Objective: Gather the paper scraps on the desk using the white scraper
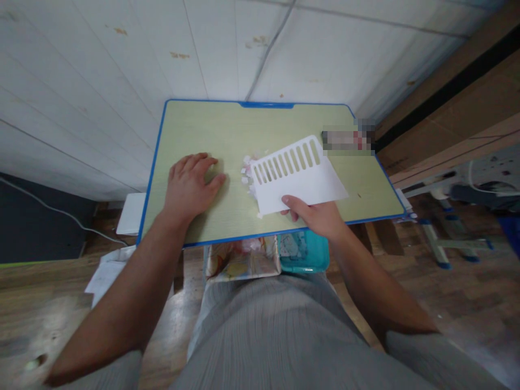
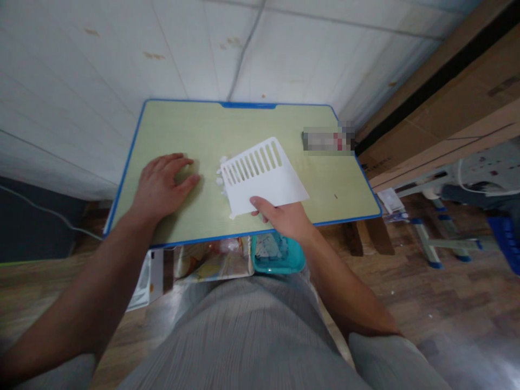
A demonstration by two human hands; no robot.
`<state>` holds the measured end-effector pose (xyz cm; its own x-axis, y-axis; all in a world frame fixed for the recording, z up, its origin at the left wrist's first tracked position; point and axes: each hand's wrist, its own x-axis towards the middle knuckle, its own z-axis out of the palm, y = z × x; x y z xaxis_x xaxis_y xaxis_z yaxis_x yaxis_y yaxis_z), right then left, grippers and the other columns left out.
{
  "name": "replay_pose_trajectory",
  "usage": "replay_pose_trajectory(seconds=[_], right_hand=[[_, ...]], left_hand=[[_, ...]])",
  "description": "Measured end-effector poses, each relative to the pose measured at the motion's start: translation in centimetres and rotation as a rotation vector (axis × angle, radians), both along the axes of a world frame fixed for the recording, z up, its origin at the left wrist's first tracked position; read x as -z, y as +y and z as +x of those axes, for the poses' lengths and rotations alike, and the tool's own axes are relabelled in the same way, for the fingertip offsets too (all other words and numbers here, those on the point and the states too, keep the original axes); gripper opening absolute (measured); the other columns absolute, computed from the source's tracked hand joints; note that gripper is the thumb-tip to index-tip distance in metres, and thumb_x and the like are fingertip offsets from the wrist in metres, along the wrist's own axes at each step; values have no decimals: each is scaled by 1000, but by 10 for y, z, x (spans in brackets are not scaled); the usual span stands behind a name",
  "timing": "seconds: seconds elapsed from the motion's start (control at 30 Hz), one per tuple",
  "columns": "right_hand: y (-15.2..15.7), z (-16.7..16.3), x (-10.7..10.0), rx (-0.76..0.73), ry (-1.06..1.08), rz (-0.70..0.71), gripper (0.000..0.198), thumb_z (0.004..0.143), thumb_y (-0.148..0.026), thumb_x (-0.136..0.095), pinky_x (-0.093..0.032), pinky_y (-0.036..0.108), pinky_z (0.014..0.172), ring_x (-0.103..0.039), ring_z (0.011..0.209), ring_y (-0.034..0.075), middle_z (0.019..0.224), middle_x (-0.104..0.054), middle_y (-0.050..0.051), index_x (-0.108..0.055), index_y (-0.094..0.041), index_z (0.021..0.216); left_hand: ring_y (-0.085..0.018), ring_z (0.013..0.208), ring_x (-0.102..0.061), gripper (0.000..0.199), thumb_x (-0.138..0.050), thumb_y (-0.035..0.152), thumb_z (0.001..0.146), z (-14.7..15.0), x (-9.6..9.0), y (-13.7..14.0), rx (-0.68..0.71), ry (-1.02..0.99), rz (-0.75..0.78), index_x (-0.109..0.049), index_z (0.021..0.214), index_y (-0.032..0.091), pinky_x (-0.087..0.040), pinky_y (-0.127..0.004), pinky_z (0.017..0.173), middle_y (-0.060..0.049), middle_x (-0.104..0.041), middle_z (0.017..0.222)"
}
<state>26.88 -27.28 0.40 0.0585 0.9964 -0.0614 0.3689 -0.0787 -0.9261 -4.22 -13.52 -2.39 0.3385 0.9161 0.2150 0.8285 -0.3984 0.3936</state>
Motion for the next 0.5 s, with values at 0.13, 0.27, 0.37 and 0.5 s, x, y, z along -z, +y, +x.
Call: replay_pose_trajectory(seconds=[0.13, 0.27, 0.37, 0.5], right_hand=[[-13, 20, -5, 34, -36, 3, 50, 94, -62, -86, -66, 38, 65, -72, 62, 23, 64, -76, 8, -68, -26, 64], [-24, 40, -7, 130, 21, -33, 43, 87, -59, -94, -65, 40, 59, -74, 59, 26, 64, -77, 8, -72, -26, 69], [-29, 54, -8, 161, 68, -39, 40, 82, -57, -99, -64, 41, 55, -72, 56, 26, 63, -76, 6, -72, -28, 74], [-30, 60, -11, 126, 76, -9, 44, 87, -57, -96, -66, 42, 58, -71, 56, 25, 60, -73, 5, -68, -28, 71]], left_hand=[[-39, 172, -54, 51, -61, 57, 114, 1, -1, -1, -13, 0, -14, -75, 158, 37, -38, -65, 147, -4, -66, 180], [-40, 172, -54, 49, -63, 55, 113, 1, -1, -2, -12, -8, -8, -76, 158, 40, -38, -66, 146, -2, -68, 178], [-41, 171, -55, 49, -64, 54, 113, 1, 0, -1, -12, -12, 0, -77, 158, 40, -39, -66, 145, -3, -68, 177], [-42, 172, -55, 53, -62, 56, 113, -1, 2, 0, -16, -1, 14, -77, 159, 34, -39, -63, 146, -7, -68, 178]])
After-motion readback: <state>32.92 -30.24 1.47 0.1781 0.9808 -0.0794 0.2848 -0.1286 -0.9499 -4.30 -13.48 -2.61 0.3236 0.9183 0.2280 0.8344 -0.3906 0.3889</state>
